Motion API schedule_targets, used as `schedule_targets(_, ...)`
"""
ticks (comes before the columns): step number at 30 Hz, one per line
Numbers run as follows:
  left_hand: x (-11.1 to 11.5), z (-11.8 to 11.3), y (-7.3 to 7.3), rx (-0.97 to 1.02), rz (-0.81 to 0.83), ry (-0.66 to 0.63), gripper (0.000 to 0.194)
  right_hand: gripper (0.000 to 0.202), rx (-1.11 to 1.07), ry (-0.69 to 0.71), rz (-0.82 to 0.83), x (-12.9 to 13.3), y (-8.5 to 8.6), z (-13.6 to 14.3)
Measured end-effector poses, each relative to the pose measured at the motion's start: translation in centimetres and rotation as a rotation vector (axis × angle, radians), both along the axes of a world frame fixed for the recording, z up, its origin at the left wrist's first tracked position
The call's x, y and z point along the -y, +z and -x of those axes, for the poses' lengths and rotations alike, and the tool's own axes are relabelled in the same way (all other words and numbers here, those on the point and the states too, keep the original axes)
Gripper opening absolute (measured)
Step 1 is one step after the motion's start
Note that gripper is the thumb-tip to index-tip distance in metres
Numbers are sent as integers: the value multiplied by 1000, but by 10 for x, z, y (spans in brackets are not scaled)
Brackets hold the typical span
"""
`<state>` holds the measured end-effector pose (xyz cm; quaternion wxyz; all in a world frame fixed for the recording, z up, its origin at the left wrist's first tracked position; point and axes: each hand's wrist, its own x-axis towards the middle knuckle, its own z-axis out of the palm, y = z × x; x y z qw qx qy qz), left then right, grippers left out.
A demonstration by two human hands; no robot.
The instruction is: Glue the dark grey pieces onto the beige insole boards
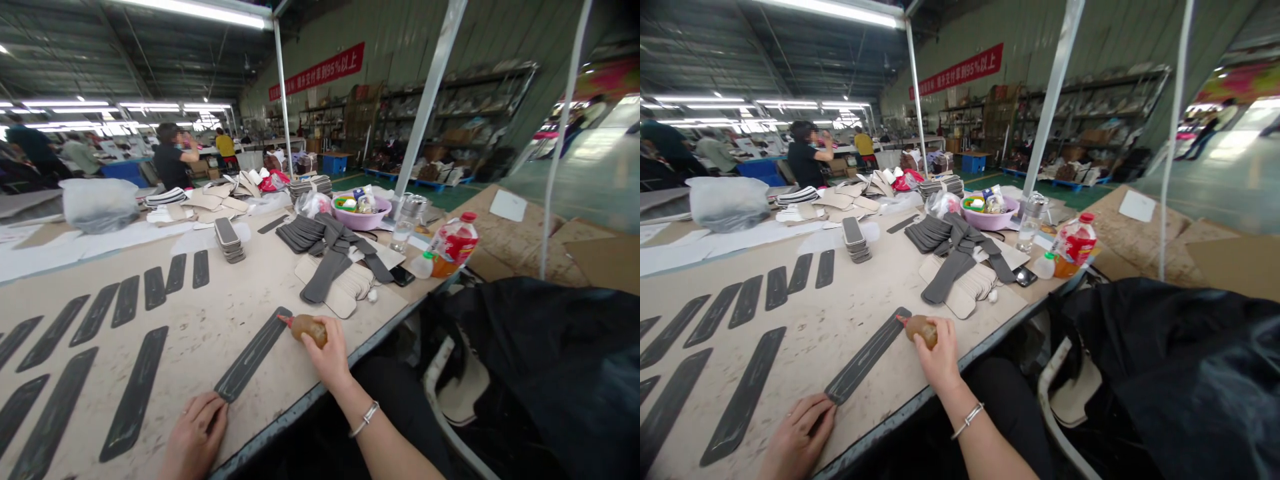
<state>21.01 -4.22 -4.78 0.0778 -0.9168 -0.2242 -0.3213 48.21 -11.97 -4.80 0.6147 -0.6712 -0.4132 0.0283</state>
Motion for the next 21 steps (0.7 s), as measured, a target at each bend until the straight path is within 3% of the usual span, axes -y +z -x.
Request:
schedule_targets(5, 0, -1, 2, -12, -40, -28, 20, 25, -33, -61, 31, -2, 2, -3)
schedule_targets(13, 1, -3, 1, 67, 67, 5, 12, 25, -51, -20, 3, 3, -3, -1)
schedule_targets(18, 8, -1, -6, 62, 149, 90, 14, 27, -159, -35, 21, 4, -5, -4)
schedule_targets(21, 3, 0, 4, -24, 280, 209, 19, 34, -362, 32, -5, 7, -6, -3)
